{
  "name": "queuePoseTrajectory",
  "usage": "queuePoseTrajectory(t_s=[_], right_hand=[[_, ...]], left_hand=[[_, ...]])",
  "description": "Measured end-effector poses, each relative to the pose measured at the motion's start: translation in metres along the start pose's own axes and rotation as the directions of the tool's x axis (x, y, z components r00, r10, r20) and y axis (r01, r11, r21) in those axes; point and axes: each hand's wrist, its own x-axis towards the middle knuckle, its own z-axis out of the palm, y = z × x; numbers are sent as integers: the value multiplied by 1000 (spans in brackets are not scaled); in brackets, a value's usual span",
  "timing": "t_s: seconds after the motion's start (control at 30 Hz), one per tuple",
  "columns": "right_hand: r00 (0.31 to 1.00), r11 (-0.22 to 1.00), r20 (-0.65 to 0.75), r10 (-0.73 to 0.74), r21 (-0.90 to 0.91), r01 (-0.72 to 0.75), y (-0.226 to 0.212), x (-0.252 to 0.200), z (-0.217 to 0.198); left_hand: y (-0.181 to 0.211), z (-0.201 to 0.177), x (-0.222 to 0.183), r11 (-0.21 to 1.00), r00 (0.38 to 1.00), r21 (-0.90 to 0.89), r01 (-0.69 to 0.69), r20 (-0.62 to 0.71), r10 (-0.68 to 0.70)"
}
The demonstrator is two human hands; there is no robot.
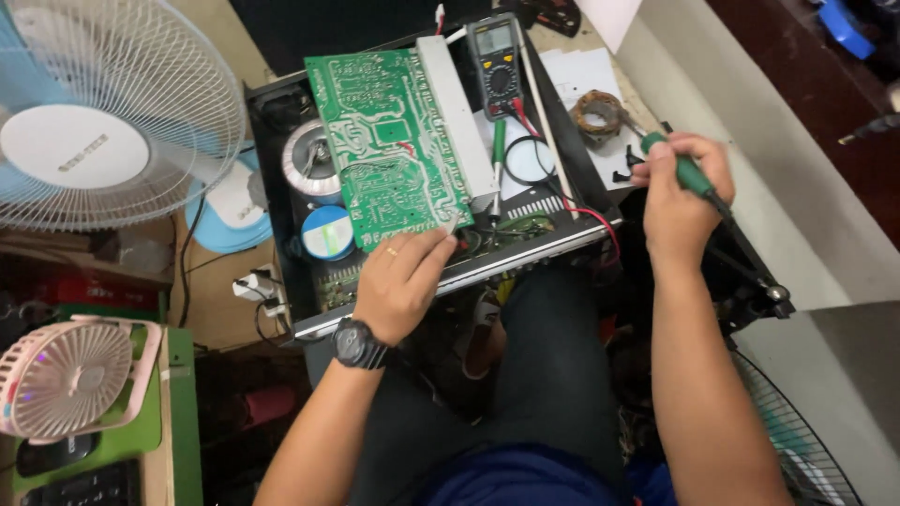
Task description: A person is soldering components on a large green circuit board inside an electronic device at a repair bench.
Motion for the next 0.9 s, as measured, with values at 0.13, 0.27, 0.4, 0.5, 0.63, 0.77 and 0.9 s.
queuePoseTrajectory(t_s=[0.13, 0.27, 0.4, 0.5, 0.63, 0.77, 0.9], right_hand=[[982, 986, 88, -167, 31, 165, 4, -2, -9], [982, 991, 137, -129, -7, 131, 10, -2, -7], [990, 982, 109, -85, -156, 102, 22, 1, -13], [977, 963, 72, -202, -169, 212, 5, 3, -10], [971, 964, 41, -236, -112, 239, 1, 5, -5], [957, 895, 104, -271, -339, 290, 25, 6, -13], [931, 884, 191, -311, -303, 357, 11, 8, -13]], left_hand=[[-9, 21, -12, 996, 988, 86, -2, -155, 16], [-10, 20, -12, 996, 984, 71, 48, -176, -35], [-8, 20, -13, 994, 982, 78, 76, -181, -61], [-8, 21, -12, 993, 981, 81, 82, -185, -66], [-8, 21, -13, 993, 980, 80, 86, -187, -69], [-7, 20, -12, 992, 978, 80, 100, -193, -83], [-5, 18, -7, 990, 974, 84, 113, -206, -94]])
